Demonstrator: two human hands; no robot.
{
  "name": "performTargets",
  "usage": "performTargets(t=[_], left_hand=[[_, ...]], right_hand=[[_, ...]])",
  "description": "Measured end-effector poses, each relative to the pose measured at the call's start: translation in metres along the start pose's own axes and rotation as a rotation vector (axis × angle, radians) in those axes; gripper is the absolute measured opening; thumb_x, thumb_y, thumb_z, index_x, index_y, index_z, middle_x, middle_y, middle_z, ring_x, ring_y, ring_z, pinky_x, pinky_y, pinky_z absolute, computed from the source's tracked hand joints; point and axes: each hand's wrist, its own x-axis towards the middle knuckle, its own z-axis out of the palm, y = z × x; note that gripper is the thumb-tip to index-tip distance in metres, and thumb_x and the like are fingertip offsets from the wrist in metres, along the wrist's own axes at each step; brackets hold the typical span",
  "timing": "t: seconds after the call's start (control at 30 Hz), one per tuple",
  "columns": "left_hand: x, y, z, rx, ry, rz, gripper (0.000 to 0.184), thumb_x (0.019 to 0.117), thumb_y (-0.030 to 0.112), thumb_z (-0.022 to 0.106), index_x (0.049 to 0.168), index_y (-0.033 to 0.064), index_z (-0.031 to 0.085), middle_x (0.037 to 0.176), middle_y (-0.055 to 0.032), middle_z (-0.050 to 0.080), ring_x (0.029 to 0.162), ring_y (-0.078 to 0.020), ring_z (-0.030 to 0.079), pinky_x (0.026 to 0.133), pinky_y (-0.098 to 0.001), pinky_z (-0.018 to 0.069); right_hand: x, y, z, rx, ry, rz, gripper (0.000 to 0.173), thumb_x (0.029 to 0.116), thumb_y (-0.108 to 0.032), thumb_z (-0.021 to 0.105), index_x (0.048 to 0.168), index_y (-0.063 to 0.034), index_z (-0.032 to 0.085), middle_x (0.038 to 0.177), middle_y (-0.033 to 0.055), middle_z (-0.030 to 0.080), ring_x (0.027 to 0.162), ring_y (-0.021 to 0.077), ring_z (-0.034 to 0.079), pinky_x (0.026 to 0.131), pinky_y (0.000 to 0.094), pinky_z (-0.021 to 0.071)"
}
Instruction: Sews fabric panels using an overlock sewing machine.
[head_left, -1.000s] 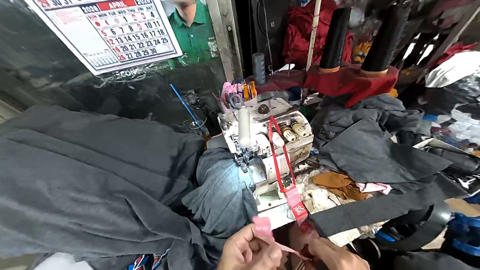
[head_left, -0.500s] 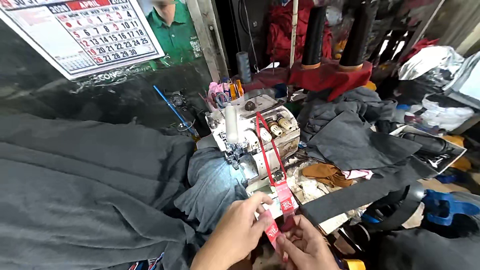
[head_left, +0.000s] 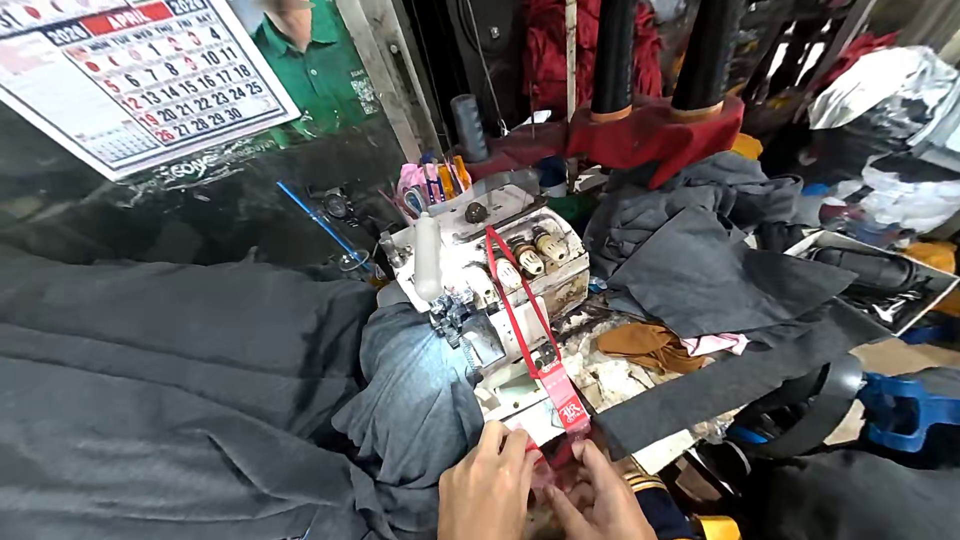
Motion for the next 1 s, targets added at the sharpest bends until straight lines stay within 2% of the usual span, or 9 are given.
performTargets(t=[0.07,0.13,0.2,0.23,0.3,0.37,0.47,0.77,1.0], left_hand=[[-0.004,-0.002,0.001,-0.083,0.048,0.027,0.022,0.0988,0.038,0.064,0.105,0.0232,0.079,0.093,0.0013,0.069,0.068,-0.0120,0.068,0.050,-0.0308,0.0553],[-0.006,-0.003,-0.007,-0.267,0.074,0.032,0.019,0.1000,0.034,0.065,0.105,0.0232,0.079,0.095,0.0035,0.070,0.075,-0.0068,0.068,0.058,-0.0266,0.0576],[-0.006,-0.003,-0.023,-0.538,0.067,0.006,0.014,0.0983,0.028,0.070,0.106,0.0200,0.080,0.099,0.0042,0.071,0.083,-0.0034,0.068,0.069,-0.0220,0.0595],[-0.006,-0.003,-0.031,-0.678,0.069,-0.005,0.013,0.0967,0.023,0.073,0.105,0.0167,0.080,0.099,0.0029,0.072,0.084,-0.0042,0.069,0.071,-0.0215,0.0606],[-0.007,-0.004,-0.044,-0.862,0.074,-0.028,0.011,0.0947,0.016,0.075,0.104,0.0122,0.079,0.099,-0.0003,0.072,0.083,-0.0077,0.070,0.068,-0.0235,0.0623],[-0.010,-0.009,-0.053,-0.873,0.088,-0.027,0.011,0.0946,0.016,0.075,0.104,0.0114,0.079,0.099,-0.0007,0.071,0.082,-0.0084,0.069,0.067,-0.0239,0.0624],[-0.015,-0.015,-0.059,-0.820,0.117,-0.031,0.010,0.0942,0.019,0.076,0.101,0.0119,0.078,0.097,0.0011,0.072,0.080,-0.0062,0.068,0.065,-0.0220,0.0604],[-0.021,-0.020,-0.067,-1.066,0.048,-0.082,0.011,0.0977,0.013,0.070,0.103,0.0060,0.076,0.094,-0.0031,0.072,0.071,-0.0103,0.067,0.058,-0.0256,0.0597],[-0.021,-0.019,-0.068,-1.151,0.050,-0.089,0.013,0.0998,0.012,0.067,0.104,0.0034,0.076,0.092,-0.0046,0.071,0.066,-0.0105,0.064,0.054,-0.0250,0.0561]], right_hand=[[-0.004,-0.003,-0.006,-0.045,0.065,-0.169,0.030,0.0928,-0.016,0.074,0.117,-0.0034,0.062,0.107,0.0054,0.069,0.084,0.0129,0.071,0.071,0.0327,0.0643],[0.000,-0.012,-0.014,-0.013,0.120,-0.356,0.024,0.0931,-0.012,0.074,0.112,-0.0007,0.065,0.115,0.0112,0.067,0.092,0.0176,0.071,0.075,0.0351,0.0655],[0.010,-0.023,-0.024,0.009,0.037,-0.435,0.032,0.0940,-0.015,0.073,0.121,-0.0023,0.063,0.123,0.0101,0.068,0.110,0.0206,0.069,0.094,0.0422,0.0621],[0.016,-0.029,-0.028,0.025,-0.031,-0.429,0.036,0.0939,-0.016,0.074,0.125,-0.0038,0.061,0.123,0.0071,0.069,0.112,0.0192,0.069,0.097,0.0425,0.0605],[0.026,-0.040,-0.031,0.079,-0.145,-0.402,0.036,0.0942,-0.016,0.075,0.125,-0.0067,0.059,0.109,0.0022,0.073,0.097,0.0160,0.072,0.087,0.0380,0.0634],[0.031,-0.049,-0.031,0.089,-0.201,-0.403,0.030,0.0942,-0.015,0.075,0.120,-0.0082,0.061,0.096,0.0009,0.073,0.083,0.0157,0.072,0.075,0.0362,0.0642],[0.028,-0.064,-0.032,0.039,-0.225,-0.406,0.029,0.0952,-0.015,0.074,0.120,-0.0096,0.061,0.092,-0.0003,0.073,0.074,0.0147,0.071,0.065,0.0346,0.0643],[0.017,-0.087,-0.036,-0.031,-0.245,-0.411,0.031,0.0944,-0.015,0.075,0.121,-0.0077,0.059,0.098,0.0003,0.073,0.080,0.0137,0.071,0.068,0.0327,0.0623],[0.018,-0.092,-0.034,0.033,-0.236,-0.419,0.030,0.0944,-0.012,0.074,0.120,-0.0062,0.060,0.098,0.0027,0.074,0.077,0.0159,0.071,0.065,0.0335,0.0625]])
